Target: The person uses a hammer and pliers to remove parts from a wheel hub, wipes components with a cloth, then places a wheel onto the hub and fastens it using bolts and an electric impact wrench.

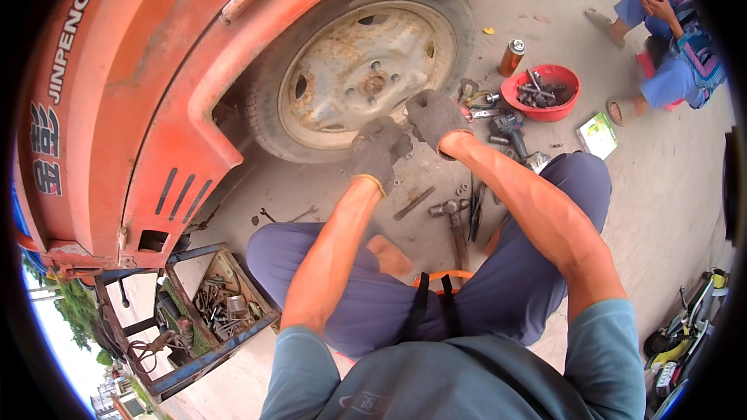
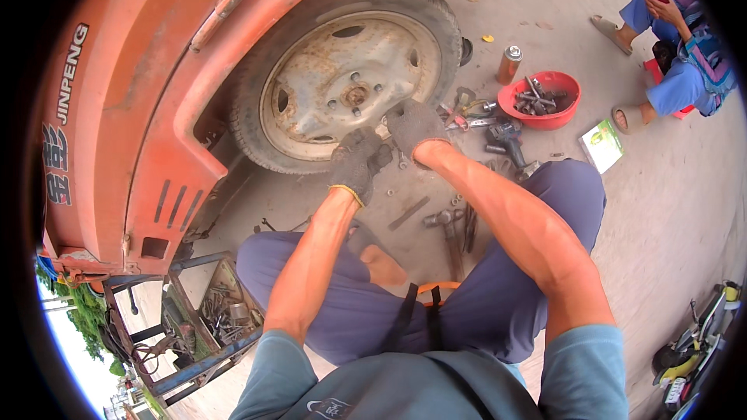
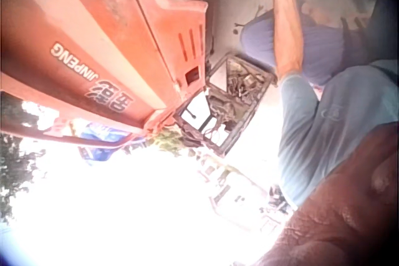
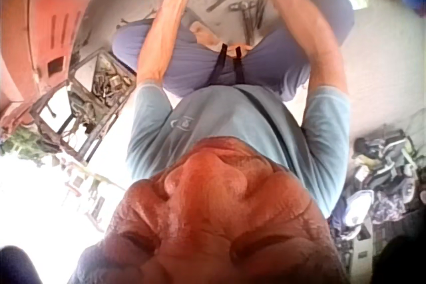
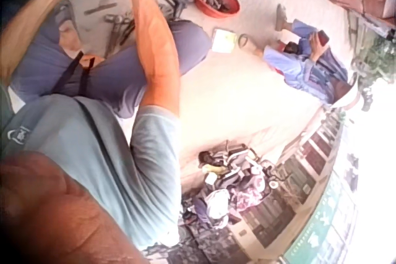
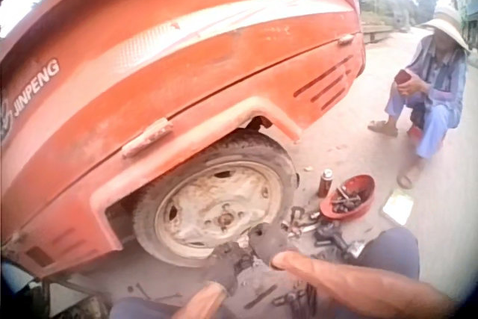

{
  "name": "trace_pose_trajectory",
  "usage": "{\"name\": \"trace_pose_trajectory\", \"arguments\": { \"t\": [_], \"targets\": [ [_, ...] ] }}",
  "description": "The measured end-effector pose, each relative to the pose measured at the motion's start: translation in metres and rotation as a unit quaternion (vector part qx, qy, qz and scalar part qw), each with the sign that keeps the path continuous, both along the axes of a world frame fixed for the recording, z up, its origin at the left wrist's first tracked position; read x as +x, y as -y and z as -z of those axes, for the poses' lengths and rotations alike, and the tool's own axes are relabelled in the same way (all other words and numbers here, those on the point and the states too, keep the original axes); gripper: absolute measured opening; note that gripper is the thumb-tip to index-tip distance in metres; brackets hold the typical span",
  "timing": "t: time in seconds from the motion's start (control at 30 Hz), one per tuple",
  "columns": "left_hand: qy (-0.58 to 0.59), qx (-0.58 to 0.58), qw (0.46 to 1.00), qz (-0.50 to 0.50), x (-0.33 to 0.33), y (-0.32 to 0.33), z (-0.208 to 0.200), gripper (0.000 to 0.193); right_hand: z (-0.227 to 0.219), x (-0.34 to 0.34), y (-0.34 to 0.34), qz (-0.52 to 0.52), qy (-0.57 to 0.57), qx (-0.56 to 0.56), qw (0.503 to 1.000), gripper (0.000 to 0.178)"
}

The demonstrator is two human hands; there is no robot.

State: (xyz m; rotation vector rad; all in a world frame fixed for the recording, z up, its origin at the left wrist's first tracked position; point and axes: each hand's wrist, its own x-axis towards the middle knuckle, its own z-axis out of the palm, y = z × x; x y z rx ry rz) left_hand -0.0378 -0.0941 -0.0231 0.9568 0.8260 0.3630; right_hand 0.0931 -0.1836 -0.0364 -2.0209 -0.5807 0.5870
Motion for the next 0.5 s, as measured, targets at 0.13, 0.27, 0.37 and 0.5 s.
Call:
{"name": "trace_pose_trajectory", "arguments": {
  "t": [0.13, 0.27, 0.37, 0.5],
  "targets": [
    [0.030, -0.006, 0.993, -0.113, 0.008, -0.034, 0.036, 0.021, -0.018, 0.008, -0.026, 0.082, -0.147, 0.060, 0.984, 0.032],
    [0.016, 0.046, 0.986, -0.160, 0.035, -0.034, 0.043, 0.023, 0.005, 0.031, -0.040, 0.142, -0.150, 0.074, 0.976, 0.030],
    [0.011, 0.057, 0.976, -0.211, 0.042, -0.032, 0.042, 0.027, 0.006, 0.030, -0.053, 0.147, -0.149, 0.059, 0.976, 0.030],
    [0.014, 0.073, 0.972, -0.225, 0.050, -0.029, 0.045, 0.029, 0.016, 0.031, -0.062, 0.139, -0.095, 0.015, 0.986, 0.032]
  ]
}}
